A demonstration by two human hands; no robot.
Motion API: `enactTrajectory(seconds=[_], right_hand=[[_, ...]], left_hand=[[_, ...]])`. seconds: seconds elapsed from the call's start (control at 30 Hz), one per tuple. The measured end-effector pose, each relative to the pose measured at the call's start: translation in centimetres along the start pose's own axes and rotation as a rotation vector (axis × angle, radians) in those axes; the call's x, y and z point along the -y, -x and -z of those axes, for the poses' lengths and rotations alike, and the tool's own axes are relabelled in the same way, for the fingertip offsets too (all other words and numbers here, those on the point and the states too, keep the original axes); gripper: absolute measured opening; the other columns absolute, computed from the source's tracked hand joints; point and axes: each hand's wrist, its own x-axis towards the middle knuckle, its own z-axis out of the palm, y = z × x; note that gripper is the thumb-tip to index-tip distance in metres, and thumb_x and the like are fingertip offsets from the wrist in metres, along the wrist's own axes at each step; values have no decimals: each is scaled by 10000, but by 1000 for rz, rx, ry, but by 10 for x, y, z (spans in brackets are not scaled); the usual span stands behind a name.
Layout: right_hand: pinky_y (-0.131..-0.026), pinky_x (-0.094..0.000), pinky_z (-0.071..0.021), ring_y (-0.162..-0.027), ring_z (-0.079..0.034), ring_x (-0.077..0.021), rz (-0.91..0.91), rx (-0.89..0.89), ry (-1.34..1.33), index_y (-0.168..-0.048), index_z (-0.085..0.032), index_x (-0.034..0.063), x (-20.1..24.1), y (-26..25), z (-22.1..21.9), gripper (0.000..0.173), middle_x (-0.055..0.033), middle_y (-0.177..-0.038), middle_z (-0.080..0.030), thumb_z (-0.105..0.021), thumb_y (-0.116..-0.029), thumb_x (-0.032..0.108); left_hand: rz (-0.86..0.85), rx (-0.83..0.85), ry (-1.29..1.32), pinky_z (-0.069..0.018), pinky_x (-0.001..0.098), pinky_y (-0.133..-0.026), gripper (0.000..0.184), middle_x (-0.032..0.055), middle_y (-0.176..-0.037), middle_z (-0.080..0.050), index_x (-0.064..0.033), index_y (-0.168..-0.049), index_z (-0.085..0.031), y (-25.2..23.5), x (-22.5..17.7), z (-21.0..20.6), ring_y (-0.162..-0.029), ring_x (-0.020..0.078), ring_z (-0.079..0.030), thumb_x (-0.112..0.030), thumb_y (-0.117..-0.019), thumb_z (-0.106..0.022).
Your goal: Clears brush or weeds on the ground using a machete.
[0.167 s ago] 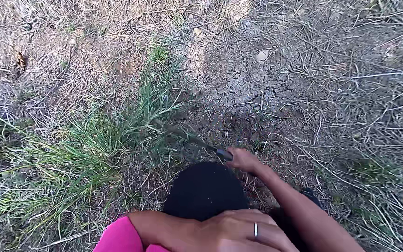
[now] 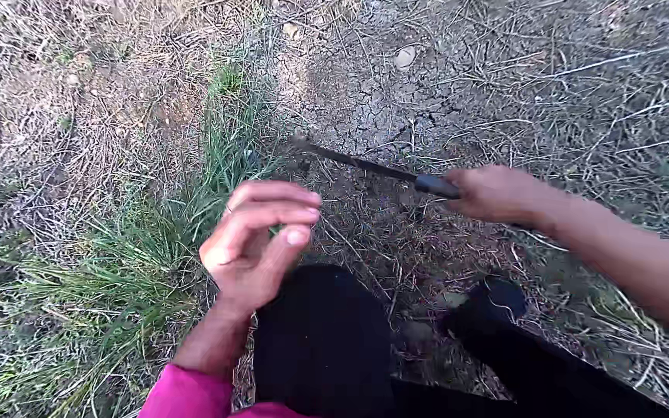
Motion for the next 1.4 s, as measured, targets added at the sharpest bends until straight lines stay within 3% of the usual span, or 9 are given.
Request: enactTrajectory(seconds=[0.2, 0.53, 0.63, 0.77, 0.97, 1.07, 1.13, 1.3, 1.4], right_hand=[[-550, -649, -492, -686, -650, -451, 113, -89, 131, -1341, -572, 69, -45, 94, 66, 400, -205, -736, -624, -674, -979, 205], [-702, -685, -501, -938, -668, -520, -288, 63, 237, -1192, -675, 74, -33, 38, 15, 290, -270, -946, -688, -746, -914, 111], [-720, -707, -497, -942, -663, -535, -307, 53, 225, -1205, -676, 54, -38, 33, 25, 315, -287, -955, -686, -761, -914, 142], [-694, -706, -489, -916, -657, -542, -297, 28, 195, -1158, -675, 44, -43, 31, 22, 287, -292, -922, -674, -761, -903, 143], [-654, -752, -481, -853, -650, -570, -317, -57, 122, -1088, -671, 36, -107, 49, -19, 315, -307, -856, -663, -820, -872, 211], [-712, -757, -494, -927, -660, -564, -449, 43, 103, -1121, -669, -5, -122, 59, -57, 346, -317, -948, -682, -805, -861, 180], [-779, -775, -484, -1009, -639, -596, -503, 104, 51, -1225, -607, -47, -125, 59, -79, 450, -358, -1043, -666, -805, -861, 130], [-720, -706, -515, -867, -661, -533, -449, 135, -54, -1459, -473, 27, -148, 55, -55, 573, -353, -1005, -659, -704, -936, 51], [-510, -494, -550, -545, -612, -322, -439, 49, -346, -1547, -425, 208, -153, 84, -17, 661, -253, -835, -655, -677, -966, 18]], left_hand=[[314, 419, -537, -528, 469, -969, 206, 200, -1071, -724, 45, -1061, -735, 22, 147, -10, -1063, 312, -675, -101, -993, -607], [375, 1551, -622, -239, 623, -1219, 404, 237, -1283, -666, -55, -1384, -618, 167, 266, -97, -1314, 423, -555, -47, -981, -641], [443, 1406, -534, -439, 572, -1095, 281, 263, -1245, -670, 6, -1278, -668, 130, 267, -78, -1233, 440, -612, -86, -1063, -511], [590, 675, -413, -541, 458, -956, 368, 196, -1113, -709, 36, -1299, -638, 41, 244, -23, -1014, 277, -694, -168, -1111, -397], [149, 92, -712, -559, 249, -796, 396, 18, -920, -673, 71, -1303, -578, -98, 126, 110, -787, 18, -639, -192, -1113, -351], [335, 158, -1363, -370, 534, -1103, 415, 261, -1362, -577, -84, -1433, -592, -121, 71, 143, -1282, 363, -534, -220, -1058, -482], [515, 290, -1496, -112, 763, -1176, 694, 375, -1607, -249, -61, -1552, -421, -113, 67, 129, -1507, 574, -172, -187, -925, -689], [447, 837, -962, -360, 607, -1158, 410, 255, -1422, -574, -15, -1334, -654, 0, 159, 17, -1384, 438, -488, -197, -969, -697], [462, 1117, -849, -253, 589, -1228, 304, 218, -1373, -624, 6, -1267, -678, 87, 237, -50, -1397, 389, -495, -165, -1050, -549]])
